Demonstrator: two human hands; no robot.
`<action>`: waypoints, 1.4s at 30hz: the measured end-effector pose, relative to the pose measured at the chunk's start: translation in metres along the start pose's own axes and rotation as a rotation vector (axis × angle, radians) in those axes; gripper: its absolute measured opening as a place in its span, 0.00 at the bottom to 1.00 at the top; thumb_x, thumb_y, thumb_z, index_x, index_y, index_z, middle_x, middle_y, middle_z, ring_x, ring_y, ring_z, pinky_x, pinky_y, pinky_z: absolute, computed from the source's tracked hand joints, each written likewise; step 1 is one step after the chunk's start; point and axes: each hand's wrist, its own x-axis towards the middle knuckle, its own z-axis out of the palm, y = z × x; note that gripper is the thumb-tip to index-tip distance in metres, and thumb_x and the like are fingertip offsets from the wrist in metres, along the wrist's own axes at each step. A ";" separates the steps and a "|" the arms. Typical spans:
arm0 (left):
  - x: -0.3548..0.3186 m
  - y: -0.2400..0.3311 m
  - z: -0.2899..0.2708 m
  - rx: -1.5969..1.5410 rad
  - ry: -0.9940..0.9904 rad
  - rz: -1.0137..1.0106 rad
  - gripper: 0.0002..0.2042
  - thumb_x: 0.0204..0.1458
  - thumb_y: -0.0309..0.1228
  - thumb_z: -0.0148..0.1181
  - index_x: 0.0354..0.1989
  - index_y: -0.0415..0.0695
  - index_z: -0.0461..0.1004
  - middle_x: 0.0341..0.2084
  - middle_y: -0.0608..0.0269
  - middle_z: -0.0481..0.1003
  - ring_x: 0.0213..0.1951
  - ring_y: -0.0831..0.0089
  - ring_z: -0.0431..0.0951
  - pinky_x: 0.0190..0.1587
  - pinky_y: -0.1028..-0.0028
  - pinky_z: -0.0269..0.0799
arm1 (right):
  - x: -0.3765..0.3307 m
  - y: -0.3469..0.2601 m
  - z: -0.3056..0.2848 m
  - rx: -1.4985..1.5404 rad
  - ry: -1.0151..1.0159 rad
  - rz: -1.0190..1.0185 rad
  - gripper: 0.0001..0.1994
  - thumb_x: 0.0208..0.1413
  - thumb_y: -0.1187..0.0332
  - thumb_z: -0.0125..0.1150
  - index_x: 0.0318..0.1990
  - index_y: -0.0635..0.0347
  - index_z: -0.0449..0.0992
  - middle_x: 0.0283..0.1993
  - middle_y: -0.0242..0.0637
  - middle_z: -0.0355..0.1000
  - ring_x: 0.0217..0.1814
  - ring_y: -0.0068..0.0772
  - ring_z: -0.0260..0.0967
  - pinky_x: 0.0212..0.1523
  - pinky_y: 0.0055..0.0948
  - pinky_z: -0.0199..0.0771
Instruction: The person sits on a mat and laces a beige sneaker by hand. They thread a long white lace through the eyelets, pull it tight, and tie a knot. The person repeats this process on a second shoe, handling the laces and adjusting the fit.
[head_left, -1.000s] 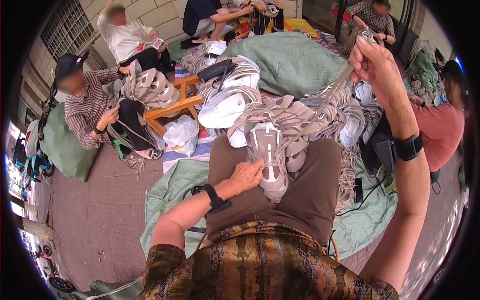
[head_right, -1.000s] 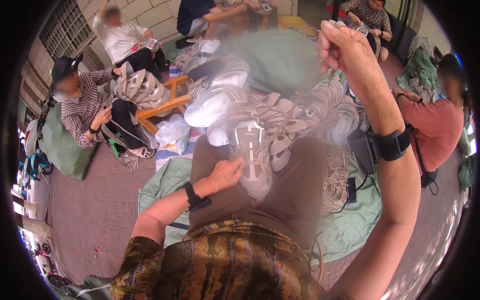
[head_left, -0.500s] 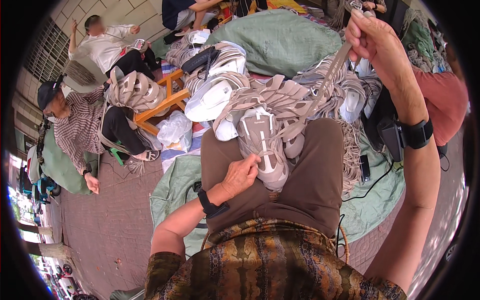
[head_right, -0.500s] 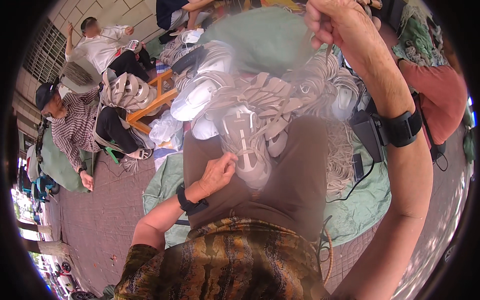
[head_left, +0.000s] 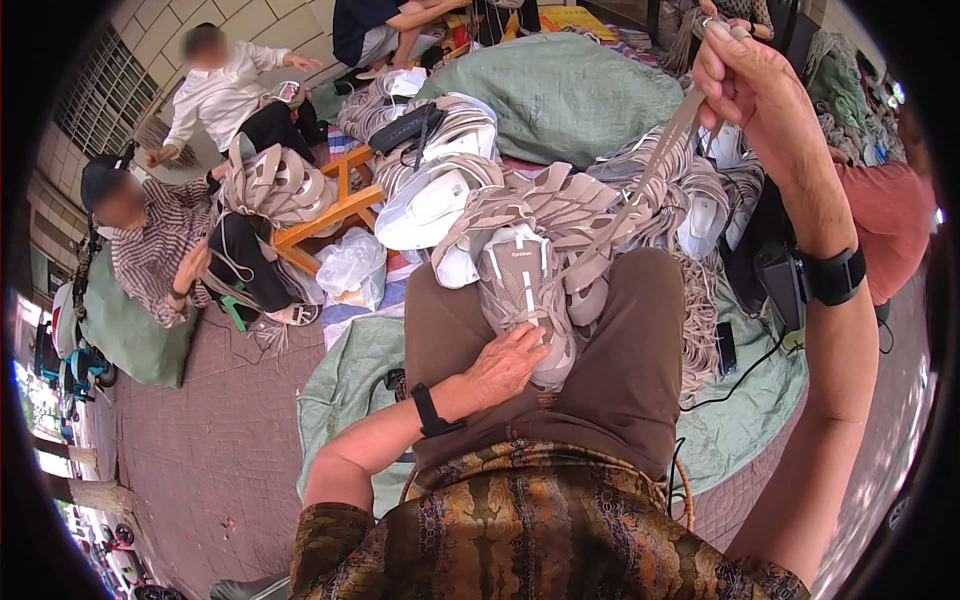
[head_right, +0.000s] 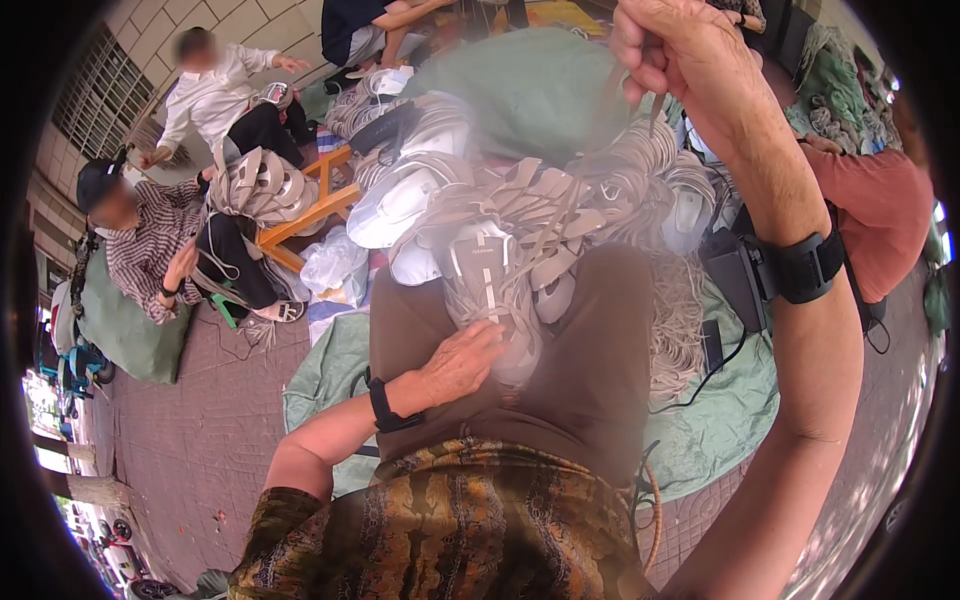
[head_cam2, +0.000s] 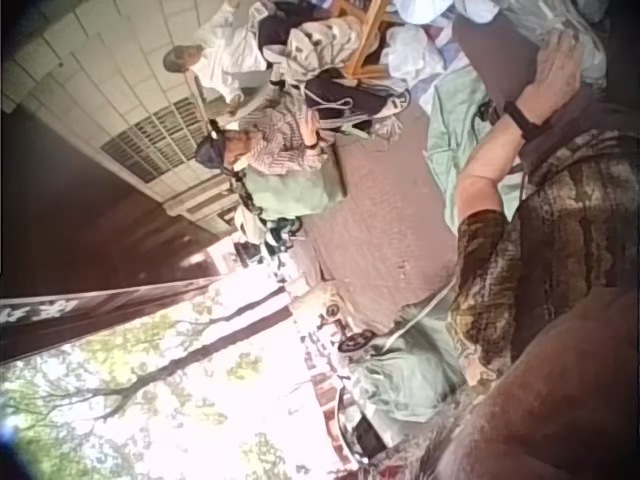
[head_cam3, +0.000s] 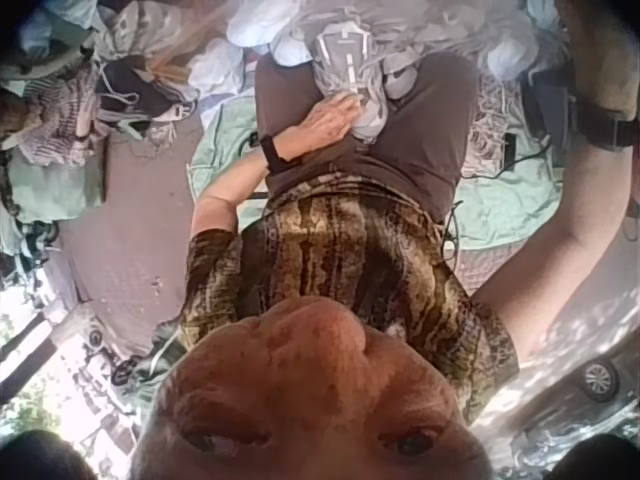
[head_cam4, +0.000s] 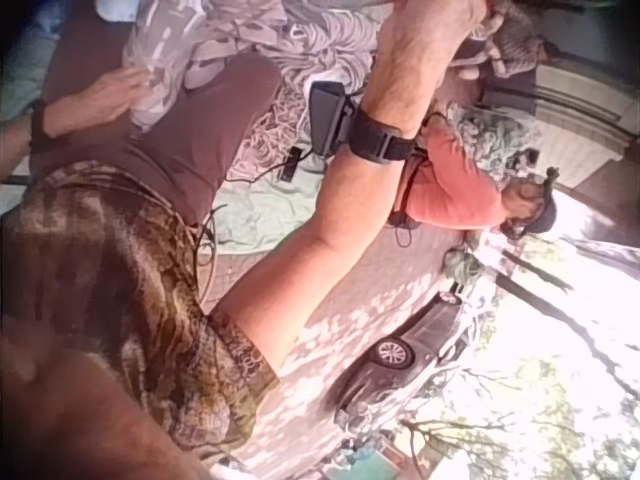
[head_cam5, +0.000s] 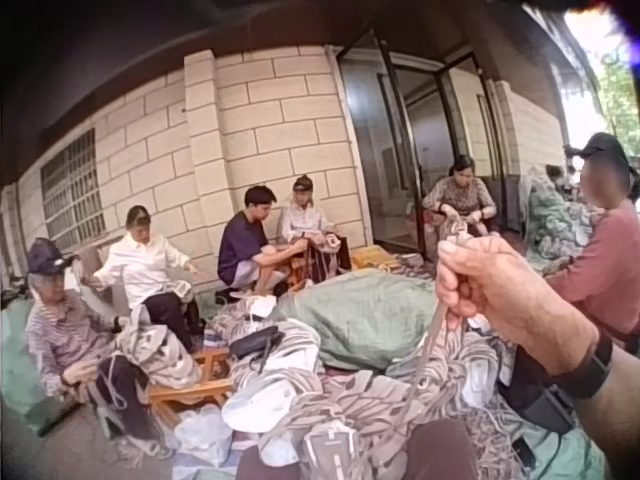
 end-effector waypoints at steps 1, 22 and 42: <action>-0.001 0.000 0.000 -0.004 -0.002 0.002 0.22 0.40 0.20 0.58 0.48 0.40 0.68 0.53 0.49 0.63 0.56 0.52 0.63 0.54 0.61 0.67 | 0.001 0.001 -0.001 0.006 -0.011 0.004 0.18 0.64 0.55 0.44 0.25 0.56 0.64 0.22 0.26 0.62 0.16 0.13 0.50 0.24 0.18 0.65; 0.001 -0.002 0.006 -0.022 -0.052 -0.049 0.24 0.39 0.19 0.57 0.50 0.40 0.67 0.53 0.47 0.63 0.52 0.51 0.64 0.52 0.62 0.67 | 0.013 -0.023 -0.002 -0.027 -0.047 -0.034 0.17 0.64 0.56 0.45 0.26 0.56 0.64 0.23 0.27 0.61 0.18 0.15 0.52 0.25 0.19 0.66; 0.003 -0.003 0.005 0.121 -0.115 -0.043 0.24 0.41 0.26 0.58 0.52 0.40 0.68 0.56 0.44 0.62 0.51 0.47 0.66 0.54 0.56 0.64 | 0.035 -0.083 0.072 -0.039 -0.169 -0.170 0.16 0.65 0.63 0.43 0.24 0.57 0.65 0.22 0.29 0.63 0.17 0.17 0.57 0.26 0.22 0.74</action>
